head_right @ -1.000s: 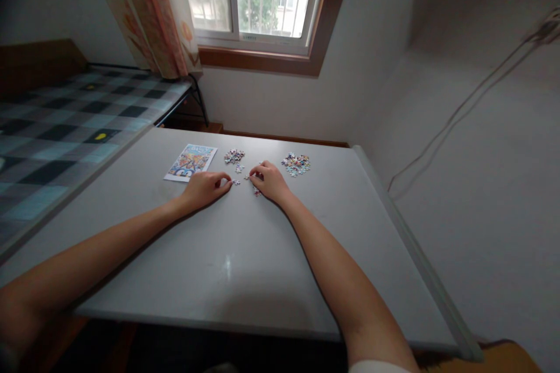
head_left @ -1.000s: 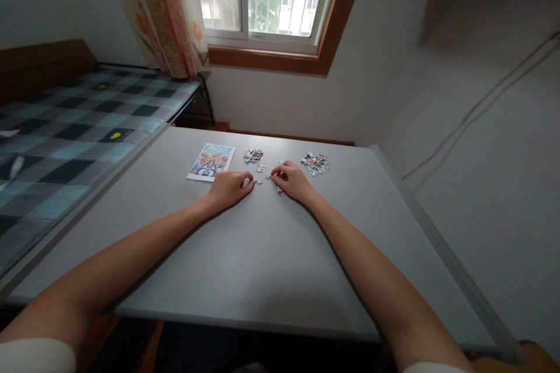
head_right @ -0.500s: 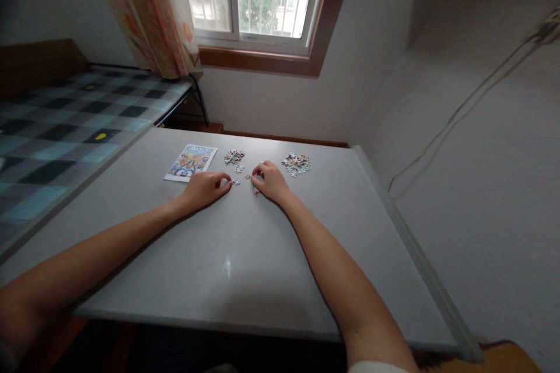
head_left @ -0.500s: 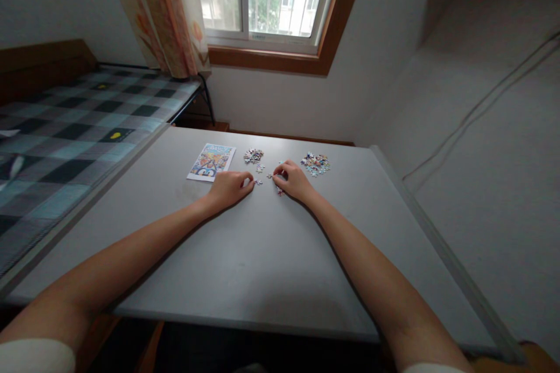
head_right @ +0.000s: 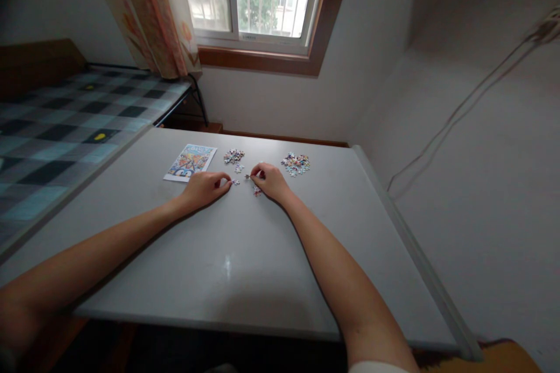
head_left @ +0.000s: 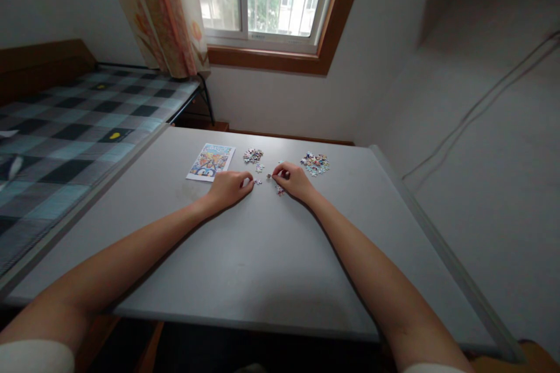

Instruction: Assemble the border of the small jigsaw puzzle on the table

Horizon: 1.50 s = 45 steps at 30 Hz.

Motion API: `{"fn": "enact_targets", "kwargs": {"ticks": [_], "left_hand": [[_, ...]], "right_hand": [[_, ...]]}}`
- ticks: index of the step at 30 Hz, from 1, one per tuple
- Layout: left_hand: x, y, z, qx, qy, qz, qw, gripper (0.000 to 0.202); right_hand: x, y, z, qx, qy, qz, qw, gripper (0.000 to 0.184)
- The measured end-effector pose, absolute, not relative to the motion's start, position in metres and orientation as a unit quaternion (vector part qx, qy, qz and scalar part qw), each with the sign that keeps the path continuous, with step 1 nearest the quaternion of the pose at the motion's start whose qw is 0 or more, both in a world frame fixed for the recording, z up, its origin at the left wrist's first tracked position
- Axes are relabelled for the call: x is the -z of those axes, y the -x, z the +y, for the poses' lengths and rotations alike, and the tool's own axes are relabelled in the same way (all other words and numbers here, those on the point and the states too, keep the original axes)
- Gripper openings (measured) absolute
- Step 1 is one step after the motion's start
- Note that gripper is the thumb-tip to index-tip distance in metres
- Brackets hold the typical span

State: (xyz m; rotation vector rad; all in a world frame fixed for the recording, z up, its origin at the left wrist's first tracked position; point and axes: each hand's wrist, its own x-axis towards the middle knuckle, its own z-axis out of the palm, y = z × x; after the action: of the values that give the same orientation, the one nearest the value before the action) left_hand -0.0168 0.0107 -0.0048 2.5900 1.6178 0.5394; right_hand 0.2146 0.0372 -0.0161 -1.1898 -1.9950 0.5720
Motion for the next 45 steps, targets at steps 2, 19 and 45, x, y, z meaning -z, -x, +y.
{"fn": "enact_targets", "kwargs": {"ticks": [2,19,45], "left_hand": [[0.0042,0.0166,0.0105,-0.173,-0.835,0.522,0.019,0.032],[0.0006,0.0154,0.0088,-0.164,-0.834,0.527,0.026,0.031],[0.0007,0.0150,0.0085,-0.162,-0.834,0.527,0.024,0.034]], "right_hand": [[0.0153,-0.2148,0.0373,-0.246,0.467,-0.764,0.371,0.006],[0.0140,-0.2154,0.0399,-0.272,0.458,-0.761,0.370,0.013],[0.0195,-0.2155,0.0422,-0.239,0.466,-0.766,0.373,0.017]]}}
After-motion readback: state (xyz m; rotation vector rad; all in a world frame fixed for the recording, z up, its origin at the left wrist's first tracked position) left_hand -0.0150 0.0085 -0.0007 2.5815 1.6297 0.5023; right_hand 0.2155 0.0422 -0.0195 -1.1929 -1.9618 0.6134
